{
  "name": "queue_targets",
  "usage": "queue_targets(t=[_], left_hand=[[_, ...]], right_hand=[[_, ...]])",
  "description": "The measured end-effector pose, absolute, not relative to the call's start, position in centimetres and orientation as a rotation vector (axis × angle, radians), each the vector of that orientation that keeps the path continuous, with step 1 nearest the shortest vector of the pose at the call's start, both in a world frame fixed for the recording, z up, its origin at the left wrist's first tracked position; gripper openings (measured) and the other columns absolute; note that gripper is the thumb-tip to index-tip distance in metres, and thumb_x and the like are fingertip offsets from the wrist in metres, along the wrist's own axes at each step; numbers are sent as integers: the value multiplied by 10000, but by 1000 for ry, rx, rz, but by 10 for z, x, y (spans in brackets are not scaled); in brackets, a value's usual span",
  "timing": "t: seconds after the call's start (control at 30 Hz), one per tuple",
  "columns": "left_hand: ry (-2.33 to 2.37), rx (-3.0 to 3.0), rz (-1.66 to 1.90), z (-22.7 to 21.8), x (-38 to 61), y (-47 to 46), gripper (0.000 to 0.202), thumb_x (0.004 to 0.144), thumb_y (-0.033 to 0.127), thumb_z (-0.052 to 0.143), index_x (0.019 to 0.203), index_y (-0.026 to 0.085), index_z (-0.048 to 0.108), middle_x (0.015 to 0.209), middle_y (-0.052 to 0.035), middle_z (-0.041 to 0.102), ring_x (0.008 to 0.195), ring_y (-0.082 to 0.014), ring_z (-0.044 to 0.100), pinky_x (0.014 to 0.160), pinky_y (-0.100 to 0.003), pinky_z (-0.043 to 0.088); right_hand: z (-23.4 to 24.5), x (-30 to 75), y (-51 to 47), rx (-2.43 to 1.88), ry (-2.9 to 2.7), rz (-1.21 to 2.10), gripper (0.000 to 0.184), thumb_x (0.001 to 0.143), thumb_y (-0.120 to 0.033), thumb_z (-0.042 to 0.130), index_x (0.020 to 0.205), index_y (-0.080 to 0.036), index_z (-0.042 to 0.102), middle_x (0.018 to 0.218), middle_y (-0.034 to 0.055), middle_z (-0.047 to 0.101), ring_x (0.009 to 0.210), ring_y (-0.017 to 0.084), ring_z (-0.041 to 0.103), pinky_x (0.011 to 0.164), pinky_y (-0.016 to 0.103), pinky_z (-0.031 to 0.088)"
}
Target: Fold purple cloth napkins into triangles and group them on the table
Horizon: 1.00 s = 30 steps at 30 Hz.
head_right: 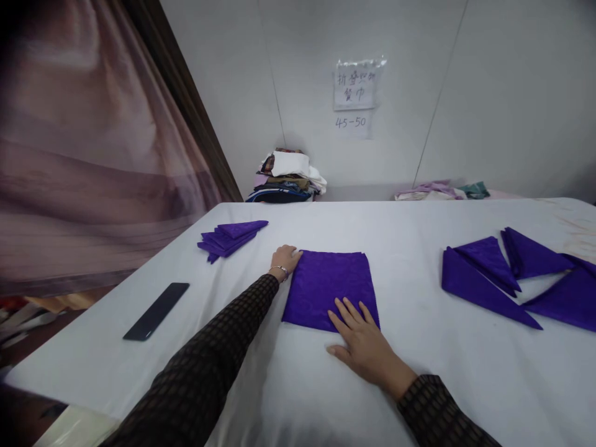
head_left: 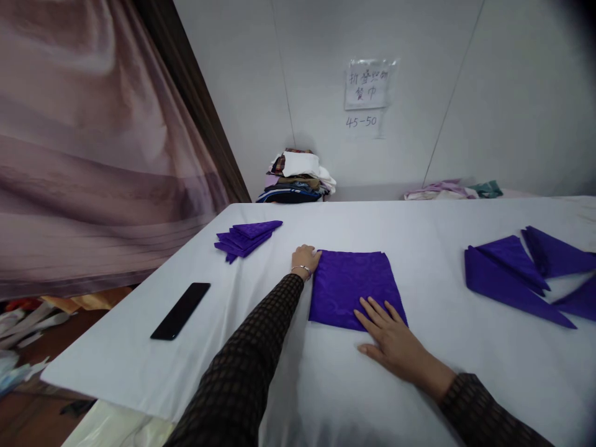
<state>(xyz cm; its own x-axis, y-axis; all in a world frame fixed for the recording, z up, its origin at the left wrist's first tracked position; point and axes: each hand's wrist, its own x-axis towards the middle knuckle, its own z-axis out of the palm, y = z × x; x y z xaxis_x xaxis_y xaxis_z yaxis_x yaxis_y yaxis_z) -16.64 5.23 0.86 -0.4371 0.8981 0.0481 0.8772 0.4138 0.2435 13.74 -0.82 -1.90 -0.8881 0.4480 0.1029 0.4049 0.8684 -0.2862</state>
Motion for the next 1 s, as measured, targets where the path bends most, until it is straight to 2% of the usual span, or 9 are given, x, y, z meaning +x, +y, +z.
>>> queue_targets(t=[0.13, 0.3, 0.4, 0.5, 0.6, 0.73, 0.87, 1.0], left_hand=[[2550, 1552, 409, 6, -158, 59, 390, 831, 380, 495, 1158, 181, 571, 1183, -103, 600, 1069, -211, 554, 889, -299, 409], [2542, 1498, 463, 11, -157, 64, 376, 808, 290, 536, 1160, 159, 563, 1163, -121, 616, 1055, -227, 576, 862, -314, 439], [2516, 1578, 524, 18, -143, 51, 407, 844, 314, 501, 1215, 150, 522, 1232, -129, 570, 1128, -227, 532, 934, -329, 410], [2346, 1826, 576, 21, -112, 15, 421, 862, 379, 494, 1243, 202, 503, 1296, -72, 536, 1215, -187, 460, 1036, -310, 329], [1976, 2253, 573, 16, -78, -35, 471, 871, 444, 464, 1283, 216, 469, 1374, -80, 467, 1299, -224, 363, 1090, -440, 250], [1841, 2377, 380, 6, -60, -84, 550, 865, 488, 450, 1347, 230, 402, 1431, -84, 396, 1349, -249, 279, 1107, -512, 171], [1913, 2291, 240, 0, -69, -89, 537, 879, 484, 414, 1342, 211, 420, 1429, -94, 397, 1348, -250, 284, 1095, -513, 203], [1970, 2265, 245, -3, -74, -80, 479, 889, 458, 410, 1317, 248, 455, 1417, -58, 422, 1340, -231, 303, 1097, -482, 218]], right_hand=[[-16, 137, -8, -676, -2890, 401, 647, 890, -592, 340, 1435, -253, 264, 1507, 88, 196, 1383, 280, 152, 1093, 525, 120], [-12, 136, -8, -691, -2904, 440, 655, 882, -601, 349, 1430, -249, 280, 1508, 93, 195, 1385, 281, 140, 1095, 523, 93], [-9, 136, -8, -690, -2904, 463, 659, 882, -604, 344, 1430, -243, 282, 1508, 101, 195, 1387, 278, 131, 1095, 521, 90], [-6, 136, -8, -691, -2911, 476, 674, 881, -614, 330, 1431, -228, 281, 1507, 112, 196, 1388, 275, 122, 1095, 517, 86], [-5, 135, -8, -695, -2903, 473, 691, 873, -620, 343, 1431, -217, 283, 1504, 117, 206, 1388, 276, 125, 1098, 517, 70], [-6, 134, -8, -698, -2854, 482, 710, 873, -605, 362, 1444, -201, 242, 1495, 114, 240, 1386, 260, 145, 1103, 504, 97], [-3, 136, -7, -704, -2780, 457, 678, 879, -536, 415, 1437, -182, 261, 1495, 109, 241, 1385, 247, 152, 1108, 492, 118], [2, 142, -2, -743, -2707, 438, 592, 878, -446, 464, 1395, -179, 358, 1451, 112, 346, 1370, 255, 207, 1104, 509, 117]])
